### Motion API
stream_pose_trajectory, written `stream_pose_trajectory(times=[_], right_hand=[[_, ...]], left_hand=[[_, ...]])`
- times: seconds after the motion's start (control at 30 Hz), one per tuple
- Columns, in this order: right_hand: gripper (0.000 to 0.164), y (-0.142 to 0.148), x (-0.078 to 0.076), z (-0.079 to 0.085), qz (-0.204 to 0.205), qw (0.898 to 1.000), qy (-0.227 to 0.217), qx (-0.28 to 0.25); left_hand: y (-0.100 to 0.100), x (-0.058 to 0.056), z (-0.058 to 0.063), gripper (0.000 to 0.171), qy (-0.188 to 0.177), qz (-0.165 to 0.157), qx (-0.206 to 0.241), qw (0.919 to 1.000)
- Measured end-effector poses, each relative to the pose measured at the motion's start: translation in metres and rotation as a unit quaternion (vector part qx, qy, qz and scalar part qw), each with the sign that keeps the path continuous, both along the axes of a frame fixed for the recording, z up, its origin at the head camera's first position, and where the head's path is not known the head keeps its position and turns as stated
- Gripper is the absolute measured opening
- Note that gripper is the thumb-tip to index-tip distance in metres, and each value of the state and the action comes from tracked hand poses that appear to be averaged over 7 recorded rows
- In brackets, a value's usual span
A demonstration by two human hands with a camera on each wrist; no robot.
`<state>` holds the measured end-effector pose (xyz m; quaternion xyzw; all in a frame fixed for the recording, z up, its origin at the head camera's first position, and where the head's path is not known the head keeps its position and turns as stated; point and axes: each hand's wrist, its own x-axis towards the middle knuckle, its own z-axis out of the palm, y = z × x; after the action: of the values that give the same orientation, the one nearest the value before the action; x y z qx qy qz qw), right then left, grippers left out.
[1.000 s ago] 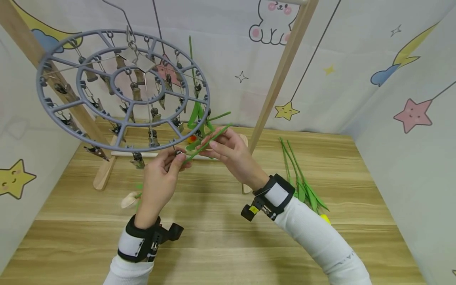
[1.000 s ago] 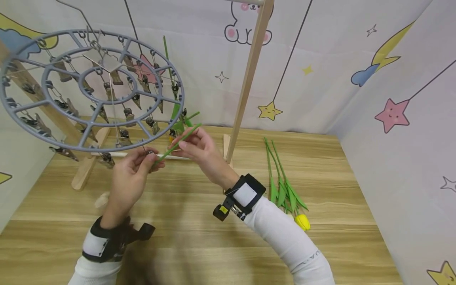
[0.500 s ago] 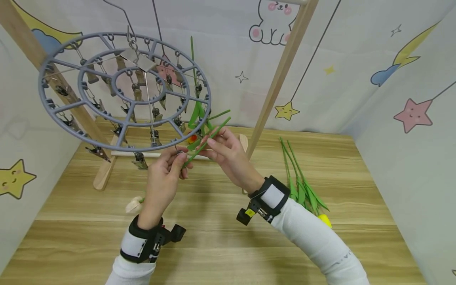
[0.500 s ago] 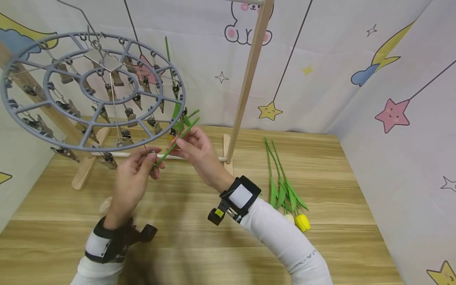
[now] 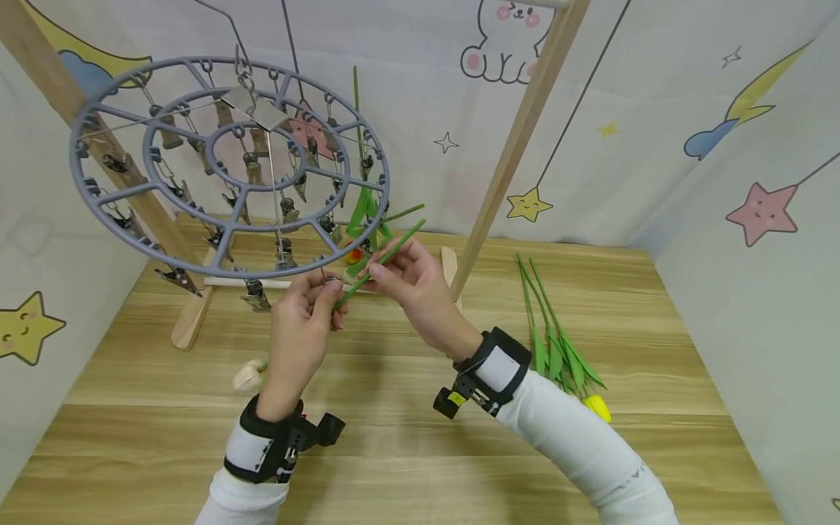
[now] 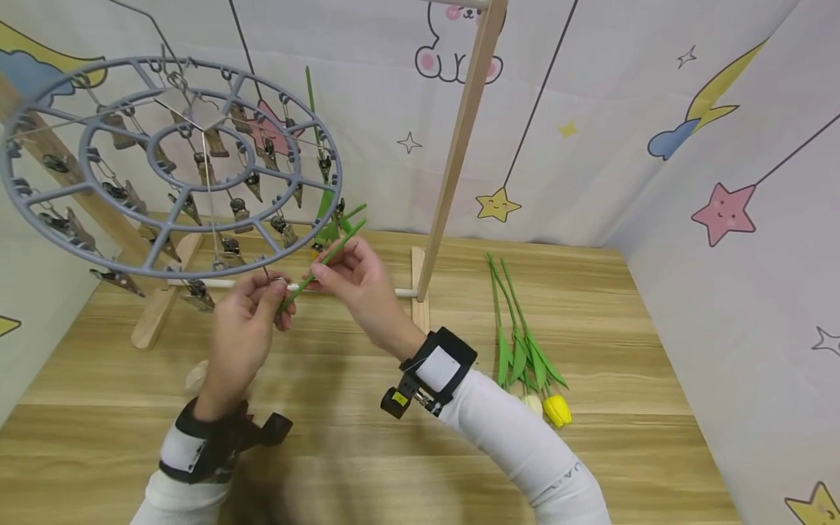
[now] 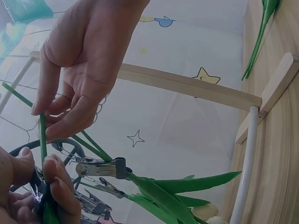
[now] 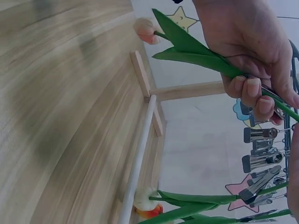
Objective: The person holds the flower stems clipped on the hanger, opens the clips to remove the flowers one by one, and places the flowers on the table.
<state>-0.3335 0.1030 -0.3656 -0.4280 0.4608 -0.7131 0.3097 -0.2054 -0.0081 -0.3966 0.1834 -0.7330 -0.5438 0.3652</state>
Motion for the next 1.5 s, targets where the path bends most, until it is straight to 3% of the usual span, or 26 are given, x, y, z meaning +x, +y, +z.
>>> stream_pose_trajectory(times=[0.43,0.7,0.93,1.23,1.37,1.5], right_hand=[[0.019,-0.002,0.006,0.0,-0.005,1.0,0.017,-0.016],[0.021,-0.005,0.01,-0.004,-0.001,1.0,0.022,-0.003],[0.019,-0.007,0.013,-0.003,0.009,0.999,0.048,0.013],[0.015,0.002,0.005,0.001,-0.005,0.999,0.052,0.004],[0.015,0.005,0.002,0.002,-0.011,0.998,0.055,0.002],[0.015,0.007,-0.002,0.002,-0.023,0.997,0.067,0.003]], left_hand=[[-0.003,0.001,-0.001,0.023,0.006,0.005,-0.022,0.9997],[-0.003,-0.001,-0.006,0.021,0.053,0.027,-0.018,0.9981],[-0.006,-0.002,-0.007,0.02,0.072,0.063,-0.052,0.9941],[-0.007,-0.002,-0.009,0.021,0.095,0.06,-0.026,0.9934],[-0.008,-0.002,-0.008,0.02,0.09,0.048,0.0,0.9947],[-0.01,0.001,-0.007,0.02,0.06,0.046,-0.01,0.9971]])
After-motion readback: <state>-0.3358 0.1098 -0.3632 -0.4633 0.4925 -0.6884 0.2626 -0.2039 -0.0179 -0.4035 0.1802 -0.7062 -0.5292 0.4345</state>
